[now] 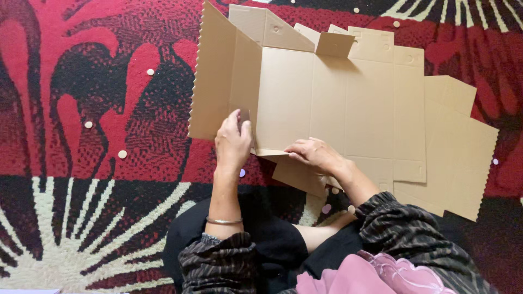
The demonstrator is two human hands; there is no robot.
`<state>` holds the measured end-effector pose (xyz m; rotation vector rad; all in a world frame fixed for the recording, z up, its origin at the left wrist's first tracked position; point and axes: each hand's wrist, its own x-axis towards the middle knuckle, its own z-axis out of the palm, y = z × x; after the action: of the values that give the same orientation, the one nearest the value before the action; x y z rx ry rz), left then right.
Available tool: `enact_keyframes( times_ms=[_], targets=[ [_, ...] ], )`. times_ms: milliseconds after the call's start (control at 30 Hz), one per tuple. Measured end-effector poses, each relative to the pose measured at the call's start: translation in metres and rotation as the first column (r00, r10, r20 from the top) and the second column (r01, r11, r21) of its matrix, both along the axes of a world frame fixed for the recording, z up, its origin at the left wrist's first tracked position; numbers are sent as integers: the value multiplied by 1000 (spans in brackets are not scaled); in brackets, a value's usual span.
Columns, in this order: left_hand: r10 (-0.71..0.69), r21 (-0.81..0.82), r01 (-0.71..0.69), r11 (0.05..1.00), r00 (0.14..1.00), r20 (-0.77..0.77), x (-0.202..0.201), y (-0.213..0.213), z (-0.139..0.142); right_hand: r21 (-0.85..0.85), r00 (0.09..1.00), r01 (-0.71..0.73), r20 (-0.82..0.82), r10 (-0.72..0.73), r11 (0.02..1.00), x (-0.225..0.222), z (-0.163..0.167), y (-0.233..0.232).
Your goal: The person assembles a purple cardboard box by folding and tucking flaps into slots. They then place a purple paper insert into a larger flat cardboard sheet and fold the sheet around it to form a box.
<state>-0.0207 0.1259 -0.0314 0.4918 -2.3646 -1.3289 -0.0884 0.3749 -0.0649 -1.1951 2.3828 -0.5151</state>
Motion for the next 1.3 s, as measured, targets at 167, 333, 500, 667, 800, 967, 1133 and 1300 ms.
enact_keyframes(
  times_ms=[167,333,500,667,800,967,1133,1300],
  targets=[
    [-161,212,127,969,976,149,-2,9,-13,0,999,27,22,-27,1000,1,5,-3],
    [-108,-264,52,963,973,-203,-3,19,1,-39,997,72,37,-71,997,-4,-8,-2],
    [-375,-420,280,863,913,-162,3,51,4,-18,995,67,80,-66,998,-8,-17,4],
    [-361,-636,437,637,897,255,2,63,-25,-70,922,194,354,-158,978,-11,-14,10],
    [-300,-659,335,674,939,170,2,50,-45,107,939,252,213,-270,962,-22,11,28],
    [-260,-625,290,725,955,141,1,30,-50,553,970,175,45,-239,815,-10,38,30],
    [-258,-578,293,762,955,144,2,20,-48,573,979,202,-105,-174,794,14,31,9],
    [-243,-573,312,758,950,197,1,11,-45,453,989,107,-139,-48,885,1,22,20]
  ],
)
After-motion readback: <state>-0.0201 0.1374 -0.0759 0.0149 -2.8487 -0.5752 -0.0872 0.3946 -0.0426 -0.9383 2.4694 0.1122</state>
